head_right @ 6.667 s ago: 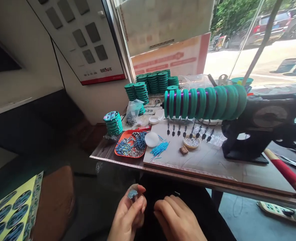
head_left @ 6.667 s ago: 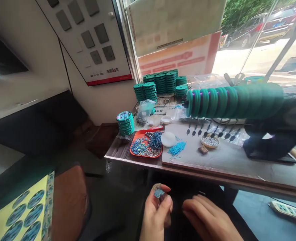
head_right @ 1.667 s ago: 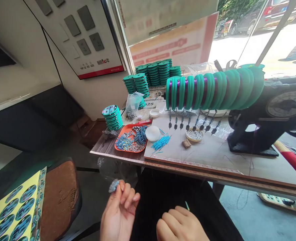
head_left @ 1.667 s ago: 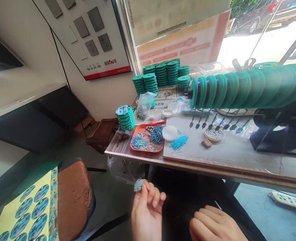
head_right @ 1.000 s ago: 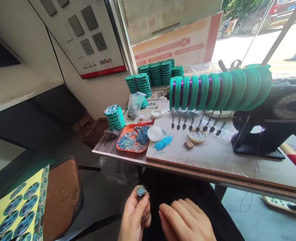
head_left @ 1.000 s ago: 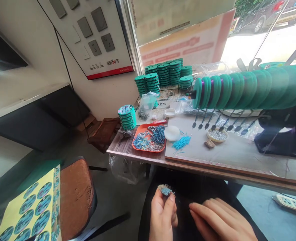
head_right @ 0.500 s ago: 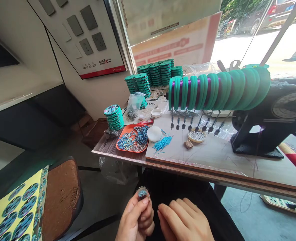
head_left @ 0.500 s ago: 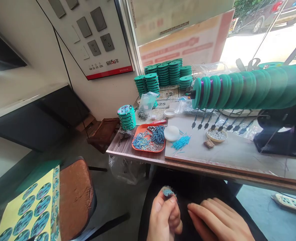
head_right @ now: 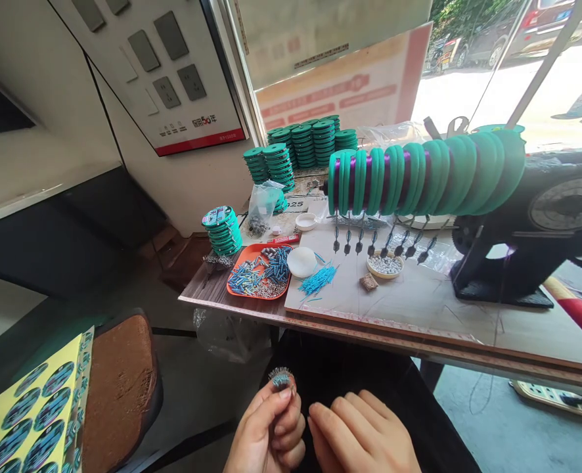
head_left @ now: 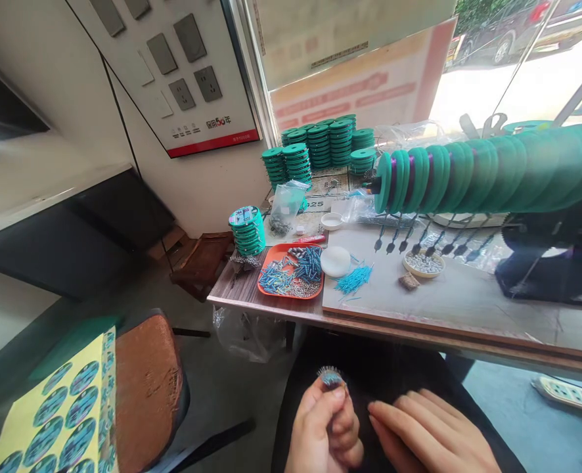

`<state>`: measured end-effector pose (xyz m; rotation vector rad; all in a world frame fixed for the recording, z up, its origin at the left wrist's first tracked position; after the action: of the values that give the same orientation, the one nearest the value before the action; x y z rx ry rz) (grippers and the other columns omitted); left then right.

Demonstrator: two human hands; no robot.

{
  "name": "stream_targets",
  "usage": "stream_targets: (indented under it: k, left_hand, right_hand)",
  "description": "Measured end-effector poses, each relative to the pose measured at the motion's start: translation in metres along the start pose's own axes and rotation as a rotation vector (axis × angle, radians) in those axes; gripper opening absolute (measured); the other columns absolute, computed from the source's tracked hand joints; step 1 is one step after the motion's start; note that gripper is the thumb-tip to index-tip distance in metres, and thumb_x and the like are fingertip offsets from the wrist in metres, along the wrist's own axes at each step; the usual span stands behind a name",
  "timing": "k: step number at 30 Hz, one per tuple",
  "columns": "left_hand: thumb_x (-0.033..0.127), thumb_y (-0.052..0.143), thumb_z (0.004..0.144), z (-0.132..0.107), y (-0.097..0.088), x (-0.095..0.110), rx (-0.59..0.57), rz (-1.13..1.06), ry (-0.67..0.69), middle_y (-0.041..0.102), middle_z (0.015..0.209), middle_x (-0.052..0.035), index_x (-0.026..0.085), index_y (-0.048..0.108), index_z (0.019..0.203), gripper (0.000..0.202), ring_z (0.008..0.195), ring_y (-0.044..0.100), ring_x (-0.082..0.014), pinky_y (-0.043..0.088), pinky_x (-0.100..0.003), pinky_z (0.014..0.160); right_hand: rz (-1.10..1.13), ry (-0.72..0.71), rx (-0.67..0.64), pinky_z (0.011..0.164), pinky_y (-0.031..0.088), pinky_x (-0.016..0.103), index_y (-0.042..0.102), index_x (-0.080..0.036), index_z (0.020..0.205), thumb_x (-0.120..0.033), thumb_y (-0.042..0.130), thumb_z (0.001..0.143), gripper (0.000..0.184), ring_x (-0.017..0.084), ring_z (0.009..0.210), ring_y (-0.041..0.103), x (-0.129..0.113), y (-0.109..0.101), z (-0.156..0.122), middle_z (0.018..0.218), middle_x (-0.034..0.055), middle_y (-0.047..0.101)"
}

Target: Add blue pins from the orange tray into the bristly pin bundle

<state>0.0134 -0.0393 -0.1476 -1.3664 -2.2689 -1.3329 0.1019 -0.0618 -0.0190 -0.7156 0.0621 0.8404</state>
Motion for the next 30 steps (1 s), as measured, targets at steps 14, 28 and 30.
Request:
stream_targets:
  k: [14,28,30]
  left_hand:
    - [0.043,0.079,0.049,-0.007,-0.007,0.011,0.129,0.186,0.086,0.021,0.04,0.0122,0.015,0.047,0.067,0.047,0.036,0.011,-0.0003,0.007,-0.016,0.038]
    - [0.038,0.081,0.05,0.001,-0.018,0.031,0.14,-0.125,0.224,0.04,0.048,0.006,0.011,0.052,0.059,0.041,0.037,0.02,0.0008,0.014,-0.014,0.036]
    - [0.034,0.083,0.048,-0.008,-0.032,0.053,0.271,-0.202,0.36,0.034,0.047,0.008,0.013,0.053,0.065,0.04,0.04,0.022,-0.0005,0.017,-0.014,0.037]
  right_hand:
    - [-0.047,0.054,-0.058,0.065,0.044,0.019,0.057,-0.013,0.094,-0.014,0.043,0.088,0.015,0.008,0.065,0.057,0.013,0.006,-0.008,0.074,0.0022,0.06]
    - [0.001,-0.165,-0.158,0.047,0.022,0.022,0.03,-0.016,0.057,-0.001,0.035,0.079,0.027,0.008,0.044,0.03,-0.016,0.027,-0.007,0.048,-0.003,0.035]
    - [0.001,-0.132,-0.163,0.046,0.022,0.022,0.032,-0.016,0.057,-0.001,0.037,0.079,0.027,0.008,0.044,0.031,-0.012,0.02,-0.007,0.048,-0.0029,0.035]
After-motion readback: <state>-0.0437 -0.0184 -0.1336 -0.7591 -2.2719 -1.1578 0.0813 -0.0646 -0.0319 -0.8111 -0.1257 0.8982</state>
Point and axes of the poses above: each hand's wrist, its own z-axis towards the middle knuckle, its own y-axis out of the palm, x = y × z, the point moved 10 cm from there along z, towards the middle knuckle
